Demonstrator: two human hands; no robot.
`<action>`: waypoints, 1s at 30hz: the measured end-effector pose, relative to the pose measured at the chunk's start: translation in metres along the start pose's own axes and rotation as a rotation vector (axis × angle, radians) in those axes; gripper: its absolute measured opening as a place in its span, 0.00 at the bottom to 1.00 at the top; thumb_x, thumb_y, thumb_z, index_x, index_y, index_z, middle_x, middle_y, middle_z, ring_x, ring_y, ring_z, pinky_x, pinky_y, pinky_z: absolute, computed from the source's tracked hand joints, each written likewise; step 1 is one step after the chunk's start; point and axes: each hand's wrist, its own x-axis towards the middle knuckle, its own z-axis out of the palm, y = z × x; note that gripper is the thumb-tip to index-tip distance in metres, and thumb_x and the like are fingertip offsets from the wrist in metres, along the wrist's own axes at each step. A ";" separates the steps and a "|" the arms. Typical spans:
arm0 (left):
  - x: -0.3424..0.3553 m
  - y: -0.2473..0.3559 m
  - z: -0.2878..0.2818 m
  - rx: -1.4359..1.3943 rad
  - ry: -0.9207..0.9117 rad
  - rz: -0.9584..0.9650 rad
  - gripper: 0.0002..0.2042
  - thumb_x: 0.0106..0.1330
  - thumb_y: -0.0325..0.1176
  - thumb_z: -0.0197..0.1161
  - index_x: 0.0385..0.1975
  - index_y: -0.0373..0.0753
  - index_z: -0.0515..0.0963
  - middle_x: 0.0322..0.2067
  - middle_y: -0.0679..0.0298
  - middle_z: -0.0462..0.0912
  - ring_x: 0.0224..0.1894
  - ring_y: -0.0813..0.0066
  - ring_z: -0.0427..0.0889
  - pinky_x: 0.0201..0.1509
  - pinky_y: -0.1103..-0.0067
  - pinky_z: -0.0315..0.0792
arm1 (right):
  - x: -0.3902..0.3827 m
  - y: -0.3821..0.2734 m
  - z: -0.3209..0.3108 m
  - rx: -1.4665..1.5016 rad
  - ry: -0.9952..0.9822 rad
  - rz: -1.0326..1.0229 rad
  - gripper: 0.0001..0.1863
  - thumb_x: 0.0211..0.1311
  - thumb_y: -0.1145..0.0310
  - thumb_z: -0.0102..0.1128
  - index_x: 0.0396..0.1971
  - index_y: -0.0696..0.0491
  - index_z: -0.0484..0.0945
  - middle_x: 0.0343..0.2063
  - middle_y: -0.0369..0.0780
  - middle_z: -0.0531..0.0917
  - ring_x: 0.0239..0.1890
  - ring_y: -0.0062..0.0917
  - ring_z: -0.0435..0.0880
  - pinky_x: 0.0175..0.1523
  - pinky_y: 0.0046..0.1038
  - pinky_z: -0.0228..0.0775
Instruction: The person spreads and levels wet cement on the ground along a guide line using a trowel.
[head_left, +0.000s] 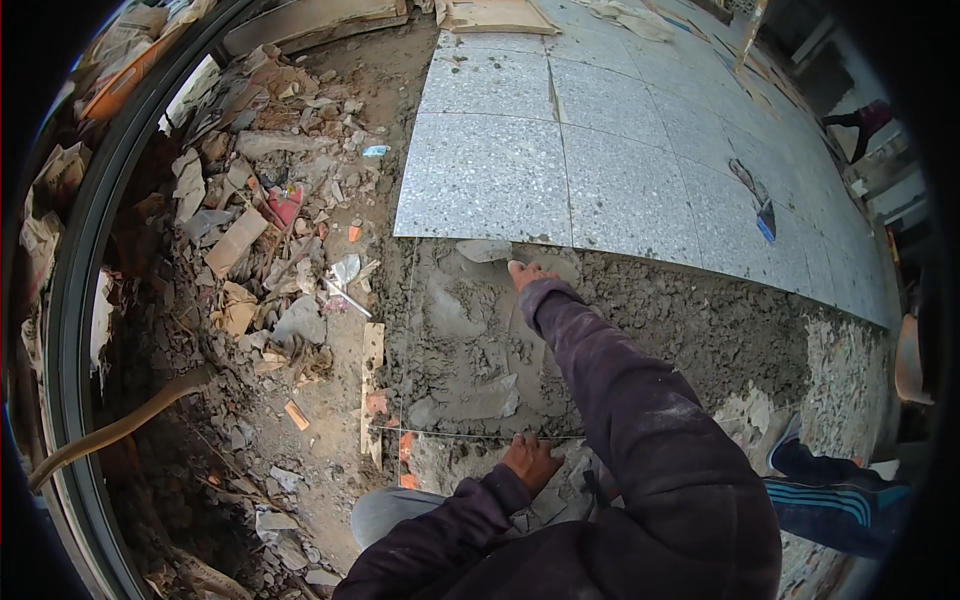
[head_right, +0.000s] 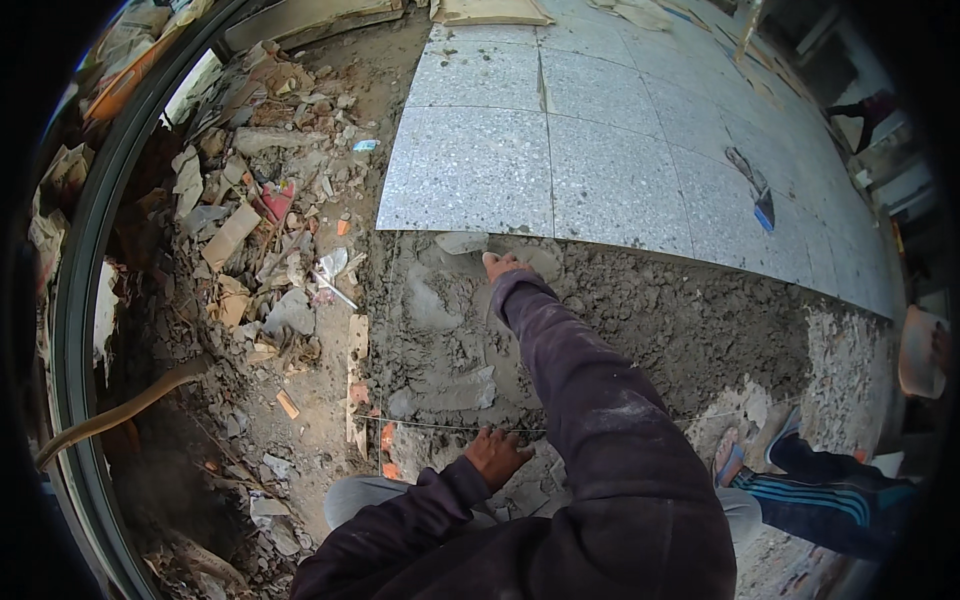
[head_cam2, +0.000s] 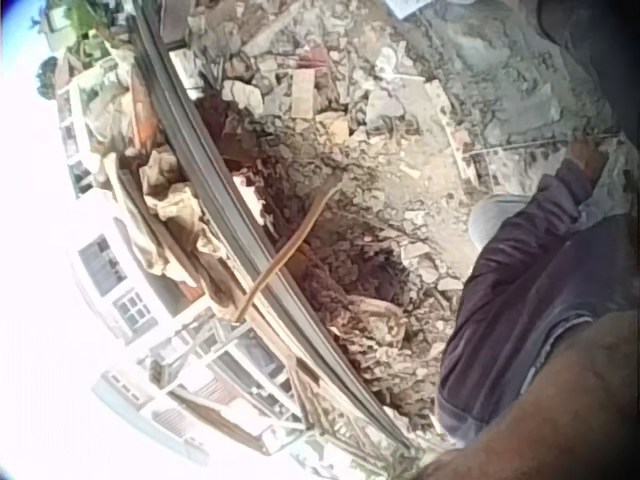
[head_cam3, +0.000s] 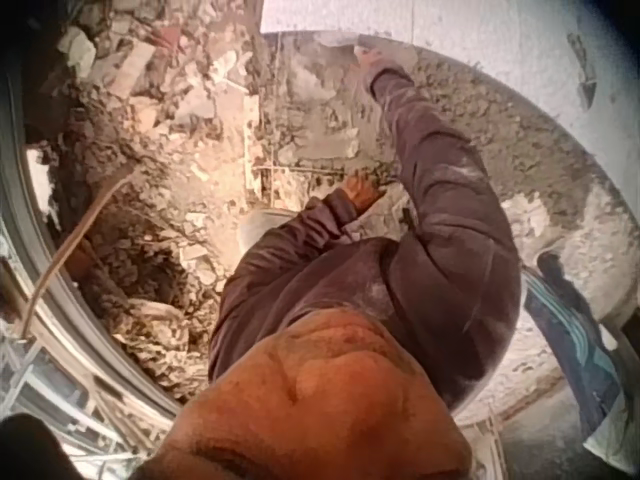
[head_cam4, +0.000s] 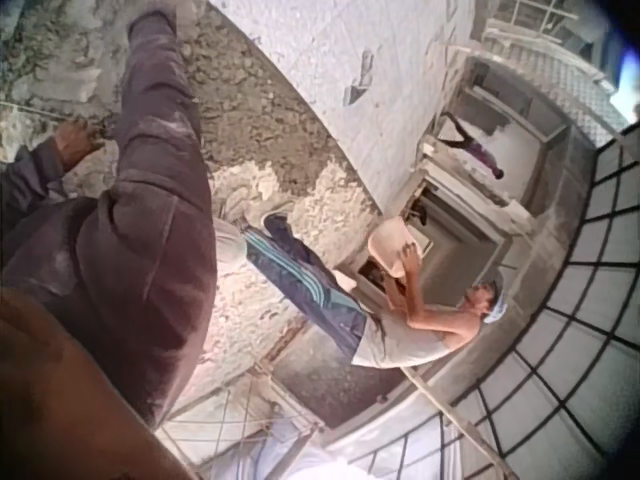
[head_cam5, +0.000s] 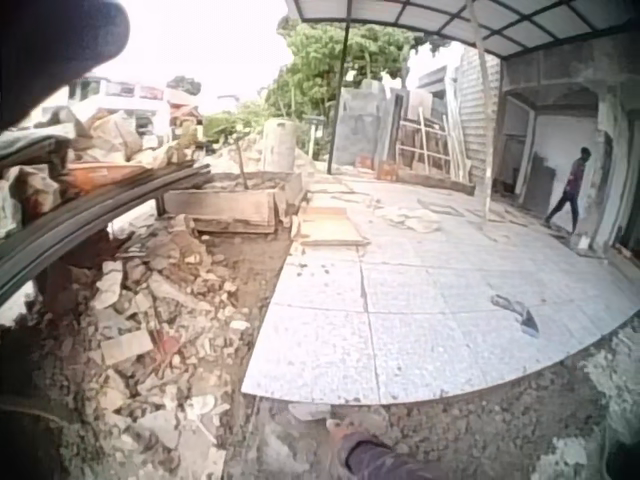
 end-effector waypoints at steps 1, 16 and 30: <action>0.004 0.004 -0.009 -0.014 -0.069 0.002 0.12 0.54 0.31 0.45 0.38 0.48 0.70 0.32 0.61 0.71 0.38 0.64 0.70 0.43 0.70 0.62 | -0.004 0.025 0.000 0.064 0.068 0.069 0.33 0.54 0.43 0.21 0.51 0.51 0.56 0.53 0.44 0.59 0.54 0.41 0.57 0.56 0.42 0.47; -0.017 0.019 -0.010 -0.007 -0.048 0.020 0.20 0.53 0.26 0.43 0.46 0.53 0.66 0.33 0.59 0.70 0.38 0.63 0.70 0.43 0.72 0.62 | -0.029 0.132 0.033 0.245 0.087 0.197 0.28 0.52 0.56 0.44 0.49 0.58 0.59 0.47 0.48 0.65 0.47 0.41 0.66 0.48 0.34 0.61; -0.007 0.037 0.011 0.003 0.030 -0.019 0.11 0.51 0.34 0.48 0.35 0.48 0.71 0.30 0.60 0.70 0.35 0.65 0.71 0.39 0.71 0.62 | -0.060 -0.019 0.104 -0.976 -0.172 -0.888 0.14 0.49 0.65 0.47 0.35 0.53 0.73 0.36 0.39 0.76 0.39 0.29 0.74 0.42 0.27 0.65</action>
